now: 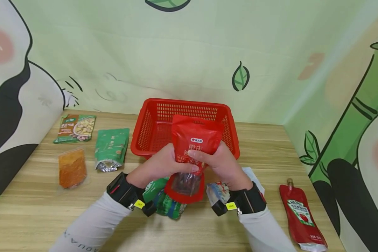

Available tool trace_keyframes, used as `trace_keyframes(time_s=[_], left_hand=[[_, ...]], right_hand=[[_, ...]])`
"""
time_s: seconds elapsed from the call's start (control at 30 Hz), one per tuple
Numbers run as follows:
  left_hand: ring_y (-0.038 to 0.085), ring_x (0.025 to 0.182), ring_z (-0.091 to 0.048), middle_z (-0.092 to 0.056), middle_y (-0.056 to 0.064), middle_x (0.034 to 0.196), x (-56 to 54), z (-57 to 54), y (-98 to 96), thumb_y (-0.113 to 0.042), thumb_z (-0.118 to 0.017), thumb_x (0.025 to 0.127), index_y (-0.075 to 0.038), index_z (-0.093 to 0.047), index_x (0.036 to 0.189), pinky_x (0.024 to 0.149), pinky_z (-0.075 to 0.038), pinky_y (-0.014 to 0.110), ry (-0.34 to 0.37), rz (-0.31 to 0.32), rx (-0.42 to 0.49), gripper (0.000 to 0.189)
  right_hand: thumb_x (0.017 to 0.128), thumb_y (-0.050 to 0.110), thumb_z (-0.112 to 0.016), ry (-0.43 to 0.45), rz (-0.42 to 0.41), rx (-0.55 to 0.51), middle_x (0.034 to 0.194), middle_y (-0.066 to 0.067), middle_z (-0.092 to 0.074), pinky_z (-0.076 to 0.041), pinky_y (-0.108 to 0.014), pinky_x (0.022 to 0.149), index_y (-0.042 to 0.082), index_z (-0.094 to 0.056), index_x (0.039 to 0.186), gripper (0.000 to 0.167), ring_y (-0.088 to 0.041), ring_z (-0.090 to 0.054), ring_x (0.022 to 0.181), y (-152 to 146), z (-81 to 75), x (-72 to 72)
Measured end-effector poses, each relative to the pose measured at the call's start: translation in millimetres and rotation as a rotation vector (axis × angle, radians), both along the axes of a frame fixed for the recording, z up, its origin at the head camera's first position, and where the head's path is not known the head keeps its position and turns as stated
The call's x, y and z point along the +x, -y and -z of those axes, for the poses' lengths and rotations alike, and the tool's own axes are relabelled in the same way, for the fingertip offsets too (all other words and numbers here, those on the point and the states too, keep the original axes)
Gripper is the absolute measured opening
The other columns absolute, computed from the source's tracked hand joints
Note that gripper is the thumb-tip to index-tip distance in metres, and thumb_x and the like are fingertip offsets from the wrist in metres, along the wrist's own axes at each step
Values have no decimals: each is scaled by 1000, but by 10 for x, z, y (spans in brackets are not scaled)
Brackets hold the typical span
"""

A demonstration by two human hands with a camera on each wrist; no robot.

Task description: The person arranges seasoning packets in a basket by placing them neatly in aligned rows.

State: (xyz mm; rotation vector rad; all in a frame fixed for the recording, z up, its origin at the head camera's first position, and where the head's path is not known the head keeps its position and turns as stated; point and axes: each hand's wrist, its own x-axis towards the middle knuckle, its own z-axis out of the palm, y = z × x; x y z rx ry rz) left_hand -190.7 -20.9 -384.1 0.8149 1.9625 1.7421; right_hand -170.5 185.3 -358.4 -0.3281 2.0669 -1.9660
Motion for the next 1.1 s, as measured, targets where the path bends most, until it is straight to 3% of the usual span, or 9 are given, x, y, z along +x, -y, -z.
trace_keyframes(time_s=[0.3,0.63,1.1], left_hand=[[18,118,-63,-64,-7,130,22,-25,7,-25,-86,83,-25,-48,135,92,-60,36,-29,15,-1,65],[19,119,-63,-63,-7,130,41,-1,-3,-25,-86,83,-25,-48,135,93,-60,37,-12,13,16,64],[15,107,-69,-73,-10,116,97,41,22,-36,-81,87,-26,-60,126,89,-60,36,17,-85,-78,46]], right_hand=[[86,22,-83,-49,51,96,143,-1,-51,-60,-42,92,26,-36,144,75,-28,-50,134,54,-42,81],[86,26,-84,-60,75,105,143,0,-51,-60,-42,93,26,-36,145,76,-28,-50,133,79,-101,142],[85,27,-84,-114,102,133,140,-1,-54,-61,-42,91,24,-39,143,74,-28,-54,130,86,-122,139]])
